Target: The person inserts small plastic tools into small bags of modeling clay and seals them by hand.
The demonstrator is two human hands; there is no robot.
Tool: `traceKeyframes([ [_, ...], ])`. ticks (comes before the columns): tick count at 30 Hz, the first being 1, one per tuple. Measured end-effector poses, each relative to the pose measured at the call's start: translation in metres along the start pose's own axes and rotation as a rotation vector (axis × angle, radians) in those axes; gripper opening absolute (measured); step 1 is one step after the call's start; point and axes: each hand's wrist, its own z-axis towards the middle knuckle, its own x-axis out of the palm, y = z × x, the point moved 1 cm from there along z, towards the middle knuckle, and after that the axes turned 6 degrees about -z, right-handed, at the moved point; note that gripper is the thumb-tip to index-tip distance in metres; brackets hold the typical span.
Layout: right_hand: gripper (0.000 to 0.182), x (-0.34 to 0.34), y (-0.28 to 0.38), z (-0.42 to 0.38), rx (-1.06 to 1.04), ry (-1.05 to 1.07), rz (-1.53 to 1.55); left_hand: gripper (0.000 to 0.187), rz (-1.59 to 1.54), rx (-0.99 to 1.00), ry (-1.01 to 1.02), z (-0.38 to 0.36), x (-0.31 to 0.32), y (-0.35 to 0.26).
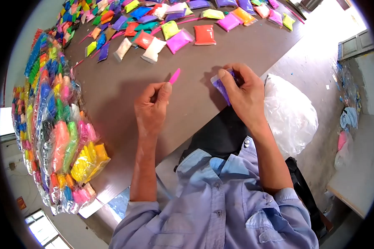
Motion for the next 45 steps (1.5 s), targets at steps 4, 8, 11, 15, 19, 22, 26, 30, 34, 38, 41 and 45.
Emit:
traceKeyframes([
  [4,0.034,-0.005,-0.012,0.011,-0.348,-0.197,-0.472,0.018,-0.02,-0.04,-0.01,-0.006,-0.008,0.002],
  [8,0.055,-0.058,-0.038,0.018,-0.366,-0.365,-0.665,0.018,0.013,-0.066,-0.057,-0.009,-0.006,0.008],
  [11,0.053,-0.086,-0.024,0.03,-0.508,-0.445,-0.652,0.017,0.108,-0.037,-0.026,-0.006,-0.003,0.01],
  [15,0.05,-0.079,-0.037,0.039,-0.657,-0.446,-0.393,0.017,0.174,0.074,-0.014,-0.005,-0.006,0.019],
  [19,0.047,-0.067,-0.086,0.036,-0.491,-0.044,-0.932,0.017,0.201,0.15,-0.042,0.001,0.0,0.011],
  [22,0.045,-0.071,-0.087,0.035,-0.509,-0.09,-0.857,0.017,0.085,0.064,-0.076,-0.007,0.001,0.006],
  [26,0.036,-0.071,-0.065,0.014,-0.522,-0.258,-0.654,0.014,0.208,0.151,-0.02,-0.01,0.018,0.0],
  [30,0.034,-0.045,-0.027,-0.014,-0.668,-0.142,-0.581,0.009,0.253,0.235,0.108,-0.004,0.054,-0.029],
  [34,0.034,-0.029,-0.029,-0.016,-0.673,-0.085,-0.542,0.007,0.309,0.312,0.209,0.007,0.082,-0.021],
  [38,0.034,-0.026,-0.04,-0.015,-0.654,-0.075,-0.503,0.007,0.362,0.332,0.222,0.013,0.093,-0.014],
  [41,0.034,-0.024,-0.041,-0.014,-0.656,-0.096,-0.492,0.008,0.441,0.38,0.201,0.023,0.093,-0.008],
  [45,0.031,-0.021,-0.043,-0.015,-0.646,-0.12,-0.481,0.007,0.487,0.373,0.151,0.033,0.09,-0.009],
])
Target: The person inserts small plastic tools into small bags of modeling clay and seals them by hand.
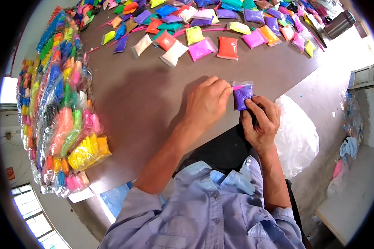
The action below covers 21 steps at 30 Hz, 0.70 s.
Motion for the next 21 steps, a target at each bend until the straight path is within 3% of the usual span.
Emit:
traceKeyframes([
  [5,0.024,0.0,0.002,-0.005,0.008,0.024,0.011,0.008,0.049,0.165,0.101,0.0,0.0,-0.015],
  [6,0.024,0.002,0.0,-0.008,0.005,0.029,0.052,0.009,0.057,0.098,0.173,0.002,0.011,-0.021],
  [8,0.023,0.0,-0.001,-0.002,-0.017,0.101,0.055,0.011,-0.049,0.166,0.106,0.009,0.019,-0.022],
  [15,0.022,-0.001,0.0,0.006,-0.02,0.143,0.065,0.011,0.144,0.139,0.085,0.037,0.042,0.005],
  [18,0.021,-0.003,0.001,0.005,-0.045,0.137,0.064,0.011,0.183,0.011,0.088,0.027,0.007,0.006],
  [21,0.019,-0.002,0.011,0.0,-0.143,0.121,0.124,0.01,0.098,0.013,0.007,0.003,-0.027,0.012],
])
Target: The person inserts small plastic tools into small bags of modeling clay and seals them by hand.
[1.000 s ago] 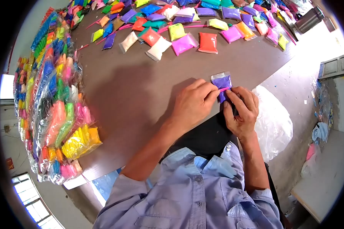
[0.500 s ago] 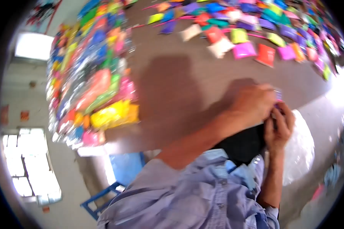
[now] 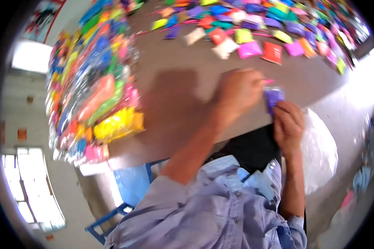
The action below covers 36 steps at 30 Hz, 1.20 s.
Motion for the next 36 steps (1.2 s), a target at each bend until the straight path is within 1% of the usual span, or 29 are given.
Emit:
traceKeyframes([
  [3,0.02,0.006,0.021,-0.005,-0.027,0.034,0.069,0.006,-0.239,-0.059,-0.151,-0.043,-0.01,0.002],
  [4,0.021,0.009,0.029,-0.005,-0.045,0.038,0.08,0.004,-0.194,-0.078,-0.132,-0.056,-0.022,-0.012],
  [5,0.021,0.014,0.034,-0.008,-0.053,0.034,0.105,0.007,-0.146,-0.099,-0.115,-0.068,-0.032,-0.026],
  [6,0.022,0.016,0.041,-0.009,-0.057,0.033,0.117,0.007,-0.15,-0.095,-0.101,-0.079,-0.032,-0.028],
  [8,0.022,0.022,0.051,-0.013,-0.064,0.017,0.151,0.006,-0.194,-0.221,-0.075,-0.096,-0.033,-0.025],
  [9,0.022,0.024,0.052,-0.015,-0.054,0.013,0.152,0.006,-0.19,-0.22,-0.065,-0.098,-0.034,-0.02],
  [10,0.022,0.026,0.052,-0.016,-0.052,-0.006,0.155,0.006,-0.116,-0.221,-0.081,-0.099,-0.035,-0.016],
  [11,0.023,0.027,0.053,-0.017,-0.052,-0.024,0.155,0.006,-0.044,-0.22,-0.1,-0.1,-0.036,-0.011],
  [12,0.023,0.027,0.054,-0.018,-0.048,-0.028,0.153,0.006,-0.044,-0.217,-0.095,-0.098,-0.038,-0.005],
  [14,0.022,0.028,0.054,-0.018,-0.012,-0.039,0.167,0.006,0.075,-0.188,-0.164,-0.092,-0.044,0.004],
  [15,0.022,0.027,0.053,-0.017,-0.015,-0.049,0.162,0.006,0.076,-0.176,-0.165,-0.089,-0.048,0.003],
  [17,0.019,0.027,0.053,-0.019,-0.003,-0.048,0.187,0.007,0.023,-0.261,-0.164,-0.088,-0.055,-0.003],
  [18,0.019,0.029,0.052,-0.019,0.006,-0.057,0.18,0.007,0.021,-0.25,-0.154,-0.087,-0.054,-0.01],
  [20,0.017,0.031,0.053,-0.02,0.006,-0.088,0.186,0.006,-0.012,-0.126,-0.142,-0.088,-0.046,-0.027],
  [21,0.017,0.031,0.054,-0.021,0.008,-0.087,0.182,0.006,-0.016,-0.124,-0.139,-0.087,-0.038,-0.03],
  [23,0.016,0.031,0.053,-0.021,0.003,-0.08,0.185,0.003,-0.056,-0.114,-0.043,-0.081,-0.024,-0.033],
  [25,0.015,0.032,0.053,-0.021,0.004,-0.082,0.181,0.005,-0.034,-0.145,-0.011,-0.07,-0.024,-0.033],
  [27,0.014,0.03,0.052,-0.021,0.008,-0.084,0.177,0.011,-0.003,-0.186,0.047,-0.061,-0.026,-0.032],
  [31,0.015,0.031,0.054,-0.021,0.019,-0.084,0.18,0.009,0.06,-0.157,0.063,-0.048,-0.027,-0.019],
  [34,0.015,0.03,0.054,-0.022,0.032,-0.093,0.18,0.011,0.064,-0.198,0.08,-0.044,-0.029,-0.012],
  [36,0.015,0.032,0.053,-0.025,0.034,-0.102,0.188,0.011,0.018,-0.192,0.027,-0.044,-0.034,-0.016],
])
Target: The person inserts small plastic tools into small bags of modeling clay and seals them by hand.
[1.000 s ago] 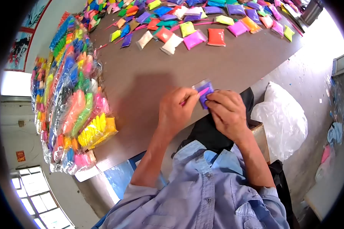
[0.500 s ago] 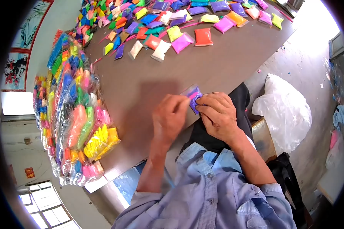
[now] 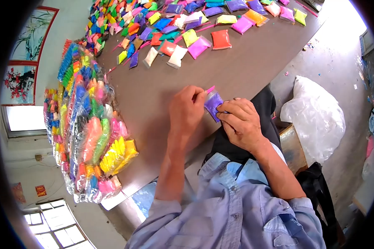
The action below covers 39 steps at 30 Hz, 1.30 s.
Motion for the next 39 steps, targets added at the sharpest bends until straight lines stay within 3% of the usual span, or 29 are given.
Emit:
traceKeyframes([
  [4,0.015,0.0,-0.002,-0.002,0.014,0.008,0.021,0.014,0.041,0.067,-0.034,-0.027,-0.008,-0.02],
  [9,0.013,-0.003,0.0,0.002,0.012,0.014,0.018,0.014,-0.14,-0.123,-0.035,-0.04,0.001,0.004],
  [12,0.012,-0.001,-0.002,0.0,0.011,0.01,0.027,0.014,-0.056,-0.171,-0.102,-0.034,-0.004,0.017],
  [19,0.013,0.002,-0.003,-0.004,0.015,0.006,0.039,0.012,-0.083,-0.139,-0.095,-0.048,-0.012,-0.006],
  [22,0.019,0.002,-0.003,-0.002,0.014,-0.027,0.03,0.012,-0.02,0.019,-0.045,-0.051,0.005,-0.01],
  [25,0.019,0.002,-0.002,-0.001,0.017,-0.032,0.034,0.013,-0.12,-0.083,-0.047,-0.046,0.004,0.0],
  [29,0.016,0.003,-0.002,-0.002,0.016,-0.024,0.046,0.013,0.031,-0.025,-0.123,-0.041,-0.007,0.017],
  [32,0.019,0.003,-0.004,-0.002,0.022,-0.032,0.037,0.014,-0.068,-0.183,-0.156,-0.043,-0.016,0.014],
  [36,0.02,0.004,-0.003,-0.003,0.022,-0.037,0.037,0.013,-0.123,-0.029,-0.086,-0.057,-0.004,-0.004],
  [39,0.02,0.004,-0.003,-0.004,0.024,-0.036,0.042,0.013,-0.083,-0.146,-0.098,-0.056,0.003,0.013],
])
